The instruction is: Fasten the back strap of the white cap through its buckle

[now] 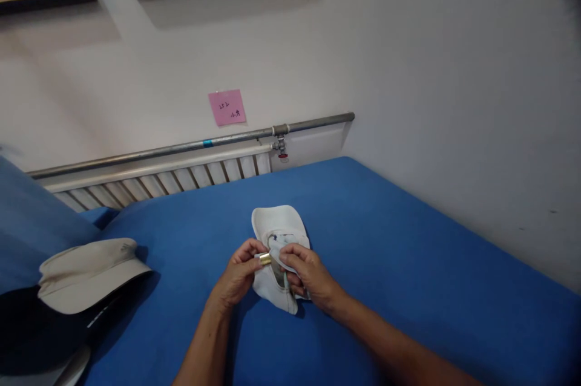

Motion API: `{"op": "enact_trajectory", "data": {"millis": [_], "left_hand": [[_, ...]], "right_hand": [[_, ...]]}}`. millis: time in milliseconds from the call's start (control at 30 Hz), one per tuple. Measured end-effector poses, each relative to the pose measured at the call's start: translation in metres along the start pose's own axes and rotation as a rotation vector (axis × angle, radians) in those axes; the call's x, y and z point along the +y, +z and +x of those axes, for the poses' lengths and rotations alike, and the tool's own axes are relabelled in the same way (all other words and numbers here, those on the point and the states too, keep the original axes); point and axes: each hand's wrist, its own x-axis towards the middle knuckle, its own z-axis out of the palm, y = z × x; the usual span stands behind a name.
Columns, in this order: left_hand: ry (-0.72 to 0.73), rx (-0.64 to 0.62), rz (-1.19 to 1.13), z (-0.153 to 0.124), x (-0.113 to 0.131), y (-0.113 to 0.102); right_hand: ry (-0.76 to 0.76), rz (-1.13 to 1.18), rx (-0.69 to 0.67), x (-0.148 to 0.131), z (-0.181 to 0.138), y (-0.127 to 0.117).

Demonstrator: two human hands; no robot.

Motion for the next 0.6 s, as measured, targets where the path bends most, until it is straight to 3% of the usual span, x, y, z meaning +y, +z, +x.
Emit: {"op": "enact_trajectory", "data": {"millis": [333,600], "left_hand": [[0.006,0.205,-0.078,-0.018,-0.017,-0.005],[0.074,0.264,-0.113,-0.025,-0.019,-0.001]], "right_hand": [[0.003,0.039,0.052,0.007,-0.015,-0.009],[-0.014,0.039,0.032,0.006,-0.016,-0.006]]}}
